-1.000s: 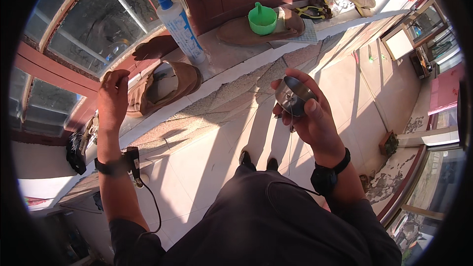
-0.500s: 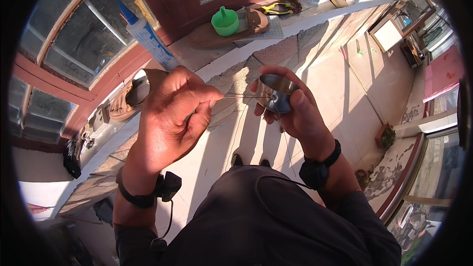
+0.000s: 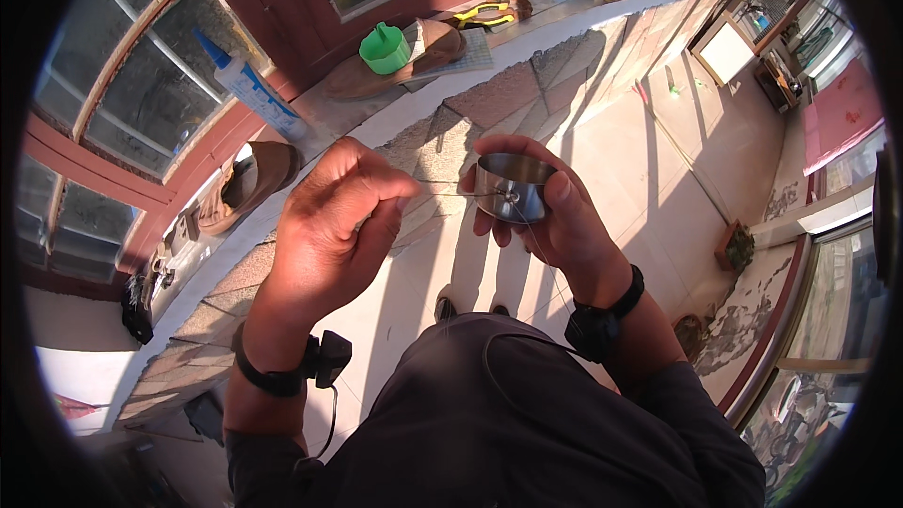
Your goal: The person retrieves a cordless drill and a drill bit, then moves to a balcony. They insert the bit into the drill chuck and tighten it. The person then uses the drill on a small metal cup held in their hand, rotating the cup while drilling.
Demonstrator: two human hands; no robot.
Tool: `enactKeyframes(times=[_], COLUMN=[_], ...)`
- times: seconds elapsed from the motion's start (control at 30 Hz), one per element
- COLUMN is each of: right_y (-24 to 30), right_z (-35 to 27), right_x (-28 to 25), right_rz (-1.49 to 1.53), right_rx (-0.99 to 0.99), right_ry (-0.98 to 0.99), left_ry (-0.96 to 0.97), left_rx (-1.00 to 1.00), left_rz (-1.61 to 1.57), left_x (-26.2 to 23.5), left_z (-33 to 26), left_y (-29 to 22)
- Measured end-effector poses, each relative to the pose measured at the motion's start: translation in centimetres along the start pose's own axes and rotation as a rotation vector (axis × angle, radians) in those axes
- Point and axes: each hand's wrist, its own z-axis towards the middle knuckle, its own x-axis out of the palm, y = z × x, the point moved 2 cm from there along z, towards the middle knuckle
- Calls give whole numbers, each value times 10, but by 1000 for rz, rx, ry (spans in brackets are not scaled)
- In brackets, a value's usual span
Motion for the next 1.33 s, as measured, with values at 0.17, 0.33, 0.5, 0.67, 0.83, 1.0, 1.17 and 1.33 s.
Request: enactKeyframes(times=[0.17, 0.33, 0.5, 0.67, 0.83, 1.0, 1.17, 1.33], right_y=[3, 3, 3, 2, 1, -2, -2, 0], right_z=[-12, -18, -21, -25, -26, -26, -27, -28], right_x=[0, 1, 1, 3, 2, 3, 4, 5], right_rz=[19, 24, 4, 6, 18, 52, 11, -27], right_rx=[12, 22, 10, 41, 45, 54, 43, 28], right_ry=[7, 39, 51, 43, 39, 67, 55, 53], left_ry=[11, 34, 27, -9, -51, -67, -41, 17], left_rx=[-49, -55, -58, -95, -82, -85, -109, -137], left_rz=[-63, -48, -15, -4, 33, 38, -17, -1], left_x=[9, 16, 17, 26, 26, 27, 29, 31], left_z=[-3, -9, -13, -16, -18, -19, -22, -24], left_y=[-6, -11, -16, -20, -22, -24, -27, -30])
